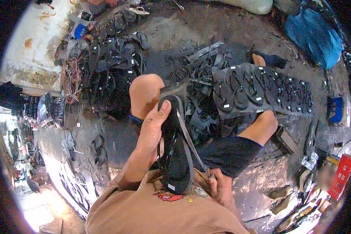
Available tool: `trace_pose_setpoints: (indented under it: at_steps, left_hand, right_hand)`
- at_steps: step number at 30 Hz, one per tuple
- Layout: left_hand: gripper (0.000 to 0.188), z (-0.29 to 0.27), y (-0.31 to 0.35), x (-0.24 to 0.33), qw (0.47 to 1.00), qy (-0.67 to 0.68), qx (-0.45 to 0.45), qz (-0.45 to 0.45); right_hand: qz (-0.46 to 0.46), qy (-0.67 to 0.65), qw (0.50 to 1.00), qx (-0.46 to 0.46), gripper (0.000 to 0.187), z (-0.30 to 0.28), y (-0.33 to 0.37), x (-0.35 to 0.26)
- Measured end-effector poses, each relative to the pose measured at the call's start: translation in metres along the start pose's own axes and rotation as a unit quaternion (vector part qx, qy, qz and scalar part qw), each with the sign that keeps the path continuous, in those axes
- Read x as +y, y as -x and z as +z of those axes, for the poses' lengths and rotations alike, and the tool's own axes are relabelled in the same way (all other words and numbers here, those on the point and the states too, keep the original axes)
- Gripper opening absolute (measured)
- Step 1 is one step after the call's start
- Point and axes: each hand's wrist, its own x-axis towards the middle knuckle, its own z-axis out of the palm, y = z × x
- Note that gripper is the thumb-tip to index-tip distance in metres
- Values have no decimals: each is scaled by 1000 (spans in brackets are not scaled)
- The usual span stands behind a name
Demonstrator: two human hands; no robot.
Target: The person sits on the floor and uses a knife to cut individual flip-flops from a large connected sheet of rubber. The person repeatedly picks up the sheet, cuts along the outlines, and separates the finished flip-flops, which accumulate on the floor.
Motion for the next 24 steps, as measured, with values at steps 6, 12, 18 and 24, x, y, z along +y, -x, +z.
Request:
trace_pose_setpoints:
  at_steps: [6,12,18,24]
  left_hand:
    - [45,-13,-9,-17,993,-95,-20,74]
    - [61,-5,-14,3,997,-81,1,-2]
    - [64,-12,-25,2,991,-120,-66,3]
    - [65,-16,-31,13,969,-193,-126,-90]
  right_hand:
    - [-17,41,999,26,31,6,-61,-7]
    - [25,69,994,-75,30,-27,-156,-52]
    - [-26,98,976,-192,47,-69,-214,-81]
    - [-57,128,925,-354,55,-106,-272,-127]
